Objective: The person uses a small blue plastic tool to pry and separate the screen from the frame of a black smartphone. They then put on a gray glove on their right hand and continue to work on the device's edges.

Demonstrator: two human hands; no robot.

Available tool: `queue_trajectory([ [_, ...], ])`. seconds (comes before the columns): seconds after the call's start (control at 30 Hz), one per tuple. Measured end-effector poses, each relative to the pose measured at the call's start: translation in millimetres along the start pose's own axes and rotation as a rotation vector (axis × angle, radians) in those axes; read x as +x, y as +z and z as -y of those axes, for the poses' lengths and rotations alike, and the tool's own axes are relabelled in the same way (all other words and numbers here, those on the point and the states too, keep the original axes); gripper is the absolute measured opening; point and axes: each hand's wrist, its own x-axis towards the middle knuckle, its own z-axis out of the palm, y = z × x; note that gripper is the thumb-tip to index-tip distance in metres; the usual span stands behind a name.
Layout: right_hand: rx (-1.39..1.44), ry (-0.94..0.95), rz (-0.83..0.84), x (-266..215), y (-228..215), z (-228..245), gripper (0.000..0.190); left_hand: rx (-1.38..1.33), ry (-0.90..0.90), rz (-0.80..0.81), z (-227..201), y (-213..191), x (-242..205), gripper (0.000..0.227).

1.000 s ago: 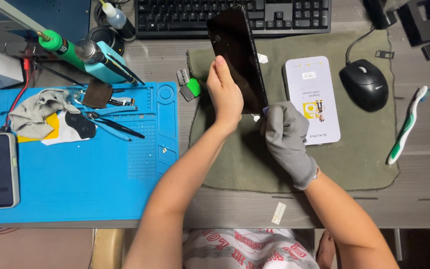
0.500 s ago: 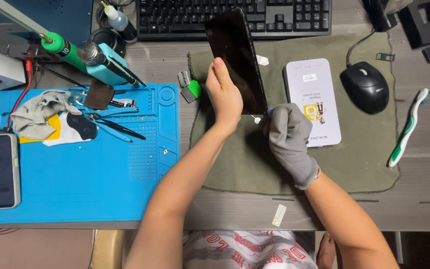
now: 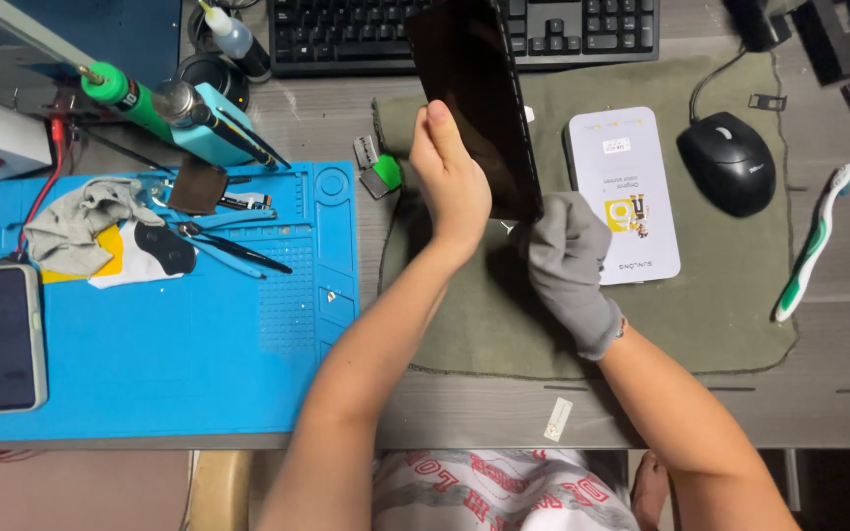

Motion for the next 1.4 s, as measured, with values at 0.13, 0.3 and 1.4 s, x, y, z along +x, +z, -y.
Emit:
queue_trajectory([
  [0.13, -0.045, -0.054, 0.023, 7.5, 12.1, 36.4, 0.017, -0.002, -0.013, -0.034, 11.3, -4.7, 9.6, 0.040],
  [0.3, -0.108, -0.099, 0.007, 7.6, 9.9, 68.1, 0.022, -0.066, -0.093, -0.004, 75.2, -3.5, 1.4, 0.034],
  [1.4, -0.239, 0.148, 0.035, 54.8, -21.4, 102.2, 0.031, -0.335, -0.704, 0.702, 19.4, -9.4, -20.8, 0.063],
])
